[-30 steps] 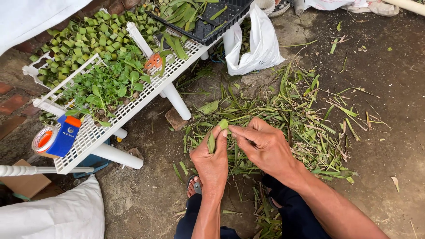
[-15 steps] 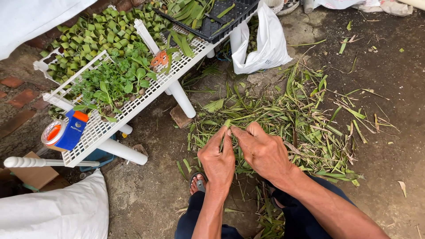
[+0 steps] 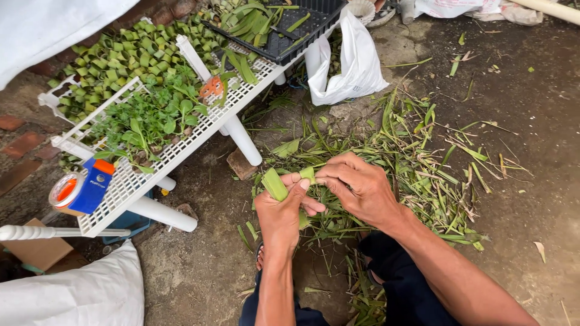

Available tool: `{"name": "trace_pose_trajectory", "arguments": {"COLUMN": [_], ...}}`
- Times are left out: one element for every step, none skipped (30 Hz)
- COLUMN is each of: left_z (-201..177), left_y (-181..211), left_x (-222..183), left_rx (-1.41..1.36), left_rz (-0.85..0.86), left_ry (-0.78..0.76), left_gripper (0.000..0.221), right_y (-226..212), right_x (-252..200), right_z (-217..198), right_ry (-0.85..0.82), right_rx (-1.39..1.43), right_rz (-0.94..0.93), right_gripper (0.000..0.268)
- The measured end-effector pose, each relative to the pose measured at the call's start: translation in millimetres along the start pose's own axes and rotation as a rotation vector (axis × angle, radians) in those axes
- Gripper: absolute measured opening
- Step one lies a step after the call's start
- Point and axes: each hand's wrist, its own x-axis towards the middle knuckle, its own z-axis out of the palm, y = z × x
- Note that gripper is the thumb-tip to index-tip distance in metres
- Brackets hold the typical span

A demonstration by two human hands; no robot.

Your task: The person is stripping leaves from stems and then using a small knife to remove the central midrib from each leaf.

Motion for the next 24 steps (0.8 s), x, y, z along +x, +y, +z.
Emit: {"name": "trace_pose_trajectory", "arguments": {"left_z": [-4, -5, -6, -7, -8, -9, -11, -11, -11, -10, -12, -14, -16, -16, -16, -16, -18, -20, -22, -22, -22, -22, -23, -23], "left_y": [-2, -2, -2, -1, -2, -2, -3, -3, -2, -2, 1, 3, 6, 6, 5, 5, 4, 3, 2, 4, 5, 6, 6, 6], "left_x": [1, 0, 0, 0, 0, 0, 0, 0, 1, 2, 2, 2, 2, 3, 4, 4, 5, 6, 6, 6, 6, 5, 5, 5], "left_rx": [-0.074, -0.078, -0.083, -0.088, -0.091, -0.07, -0.049, -0.051, -0.055, -0.059, -0.06, -0.046, -0.031, -0.031, -0.012, 0.006, 0.006, 0.014, 0.022, 0.022, 0.022, 0.022, 0.023, 0.026], "left_rz": [-0.026, -0.034, -0.029, -0.023, -0.028, -0.046, -0.065, -0.07, -0.08, -0.091, -0.098, -0.117, -0.135, -0.14, -0.148, -0.156, -0.16, -0.174, -0.186, -0.188, -0.19, -0.192, -0.194, -0.189], "left_ry": [-0.056, -0.059, -0.101, -0.142, -0.142, -0.175, -0.206, -0.204, -0.228, -0.252, -0.249, -0.277, -0.307, -0.306, -0.326, -0.345, -0.346, -0.365, -0.383, -0.382, -0.393, -0.404, -0.407, -0.408], "left_gripper": [0.022, 0.022, 0.022, 0.022, 0.022, 0.022, 0.022, 0.022, 0.02, 0.018, 0.018, 0.017, 0.016, 0.016, 0.015, 0.015, 0.015, 0.015, 0.015, 0.015, 0.015, 0.015, 0.015, 0.015], "right_y": [2, 5, 8, 11, 15, 18, 21, 24, 26, 29, 30, 31, 32, 32, 33, 33, 35, 36, 36, 35, 34, 33, 34, 34], "right_x": [0, -1, -1, -1, 0, 0, 0, 0, 0, 0, 0, 0, -1, -1, -1, -1, 0, 0, 1, 1, 1, 1, 1, 1], "right_z": [-3, -4, -5, -6, -8, -10, -11, -13, -15, -17, -18, -19, -21, -21, -22, -23, -23, -24, -25, -26, -27, -27, -28, -28], "right_ry": [-0.012, -0.013, -0.029, -0.045, -0.048, -0.085, -0.123, -0.126, -0.151, -0.176, -0.178, -0.202, -0.223, -0.223, -0.236, -0.249, -0.249, -0.27, -0.292, -0.292, -0.301, -0.31, -0.307, -0.314], "right_rx": [-0.002, -0.008, 0.042, 0.093, 0.09, 0.164, 0.241, 0.24, 0.292, 0.344, 0.345, 0.36, 0.374, 0.375, 0.377, 0.379, 0.38, 0.343, 0.306, 0.307, 0.316, 0.326, 0.324, 0.339], "right_rz": [-0.021, -0.014, 0.004, 0.022, 0.027, 0.056, 0.086, 0.091, 0.101, 0.112, 0.118, 0.134, 0.149, 0.153, 0.154, 0.154, 0.158, 0.145, 0.13, 0.132, 0.133, 0.133, 0.135, 0.138], "right_gripper": [0.019, 0.019, 0.019, 0.019, 0.019, 0.02, 0.021, 0.021, 0.022, 0.022, 0.022, 0.021, 0.021, 0.021, 0.021, 0.021, 0.021, 0.017, 0.012, 0.012, 0.011, 0.01, 0.01, 0.011]}}
